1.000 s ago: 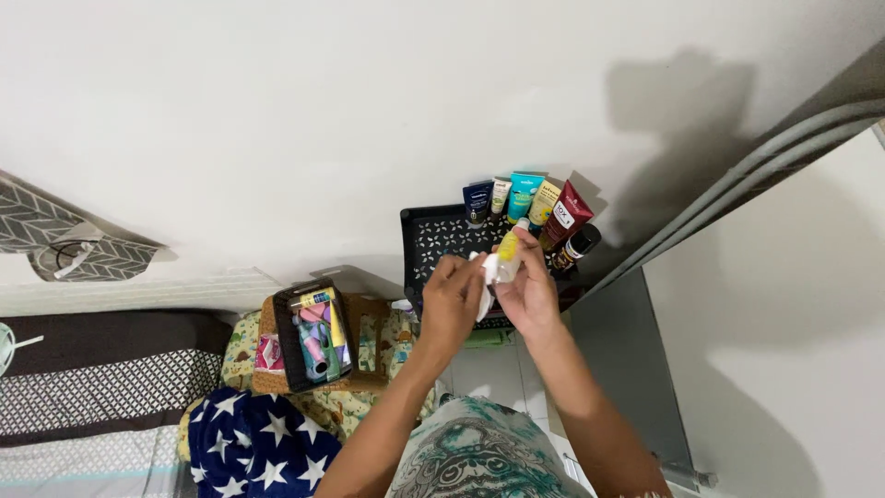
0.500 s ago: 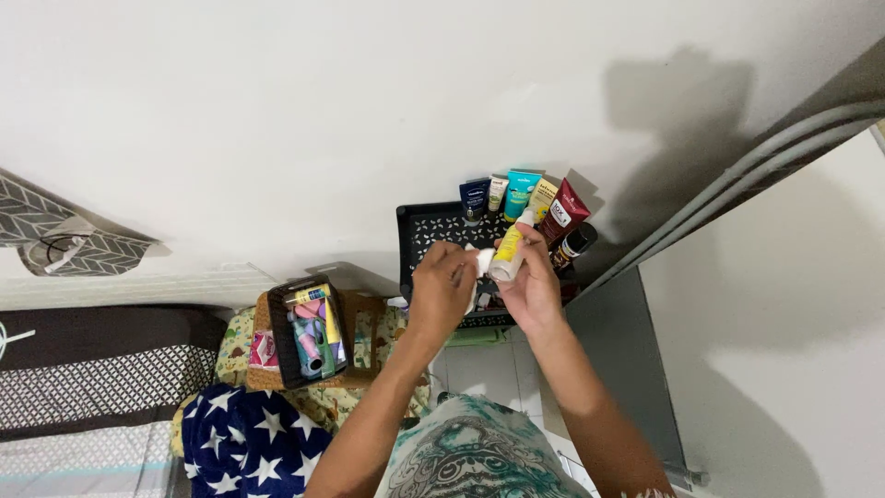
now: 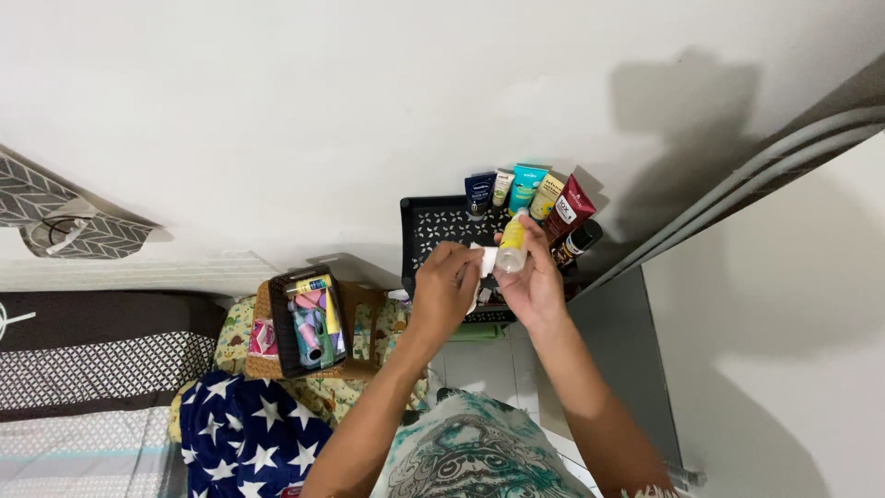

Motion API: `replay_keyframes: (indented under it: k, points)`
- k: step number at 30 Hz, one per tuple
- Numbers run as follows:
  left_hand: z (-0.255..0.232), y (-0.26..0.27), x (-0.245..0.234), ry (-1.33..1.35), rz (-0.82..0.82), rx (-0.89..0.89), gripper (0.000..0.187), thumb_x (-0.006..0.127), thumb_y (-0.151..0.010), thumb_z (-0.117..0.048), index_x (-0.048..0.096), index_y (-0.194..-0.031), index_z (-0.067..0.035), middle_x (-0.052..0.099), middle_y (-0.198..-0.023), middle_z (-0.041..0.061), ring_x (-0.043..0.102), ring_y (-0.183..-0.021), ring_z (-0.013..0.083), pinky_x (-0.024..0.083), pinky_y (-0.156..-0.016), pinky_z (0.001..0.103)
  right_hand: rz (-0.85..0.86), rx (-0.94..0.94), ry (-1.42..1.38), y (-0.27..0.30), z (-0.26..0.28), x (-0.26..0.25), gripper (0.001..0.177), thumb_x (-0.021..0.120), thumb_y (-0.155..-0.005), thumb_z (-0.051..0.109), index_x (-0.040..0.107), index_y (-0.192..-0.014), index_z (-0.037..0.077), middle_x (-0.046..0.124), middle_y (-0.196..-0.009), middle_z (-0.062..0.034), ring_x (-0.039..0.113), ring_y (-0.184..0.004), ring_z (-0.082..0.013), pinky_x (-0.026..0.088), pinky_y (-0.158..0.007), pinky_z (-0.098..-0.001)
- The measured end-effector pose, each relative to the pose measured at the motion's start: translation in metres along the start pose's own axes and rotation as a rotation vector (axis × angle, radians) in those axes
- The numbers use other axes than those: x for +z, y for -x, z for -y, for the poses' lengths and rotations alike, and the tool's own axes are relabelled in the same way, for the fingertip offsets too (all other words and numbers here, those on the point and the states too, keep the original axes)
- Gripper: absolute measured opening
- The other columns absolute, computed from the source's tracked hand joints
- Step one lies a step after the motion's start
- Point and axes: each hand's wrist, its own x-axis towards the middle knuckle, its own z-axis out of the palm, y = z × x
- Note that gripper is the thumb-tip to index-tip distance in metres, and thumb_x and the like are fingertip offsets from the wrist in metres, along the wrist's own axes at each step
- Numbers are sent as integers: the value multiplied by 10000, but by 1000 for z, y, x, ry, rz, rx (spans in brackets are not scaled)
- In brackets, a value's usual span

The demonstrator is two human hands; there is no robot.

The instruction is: Wiping down skincare and cosmetic bottles with a cloth.

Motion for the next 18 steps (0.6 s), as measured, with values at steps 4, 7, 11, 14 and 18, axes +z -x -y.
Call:
replay_keyframes:
  k: [4, 7, 11, 14, 18]
  points:
    - [-31, -5, -2, 39, -56, -42, 193, 715, -903, 3, 751, -1089, -37, 692, -1015, 130, 722, -779, 258, 577, -615, 334, -32, 42, -59, -2, -9, -5, 297, 616, -1022, 276, 611, -1305, 189, 649, -1216, -31, 646, -1109, -227, 589, -891, -399]
    - [-27, 2, 5, 14, -42, 124, 191, 737, -902, -5, 743, -1092, -29, 679, -1058, 146, 711, -856, 282, 579, -686, 353, -30, 39, -72, -1, -13, -4, 312, 614, -1070, 300, 623, -1339, 141, 657, -1218, -76, 653, -1105, -233, 590, -930, -374]
    - [-15, 18, 12, 26, 22, 213, 163, 747, -919, -11, 704, -1074, -36, 681, -1096, 139, 712, -957, 305, 593, -794, 365, -44, 76, -100, 1, -11, -1, 280, 612, -1046, 331, 622, -1265, 157, 671, -1147, -101, 668, -1047, -254, 589, -888, -388]
    - [-7, 25, 12, 44, 41, 200, 153, 763, -907, -14, 710, -1047, -47, 691, -1098, 137, 726, -941, 286, 603, -762, 338, -15, 56, -94, 6, -10, 6, 271, 621, -1052, 329, 620, -1260, 156, 666, -1147, -103, 658, -1060, -253, 583, -902, -378]
    - [-35, 4, -5, -39, -151, 153, 189, 771, -889, 1, 744, -1068, -51, 701, -1044, 112, 721, -865, 253, 577, -719, 341, -45, 50, -28, 17, -4, 27, 271, 623, -982, 343, 618, -1220, 212, 658, -1147, -36, 652, -1072, -221, 585, -889, -422]
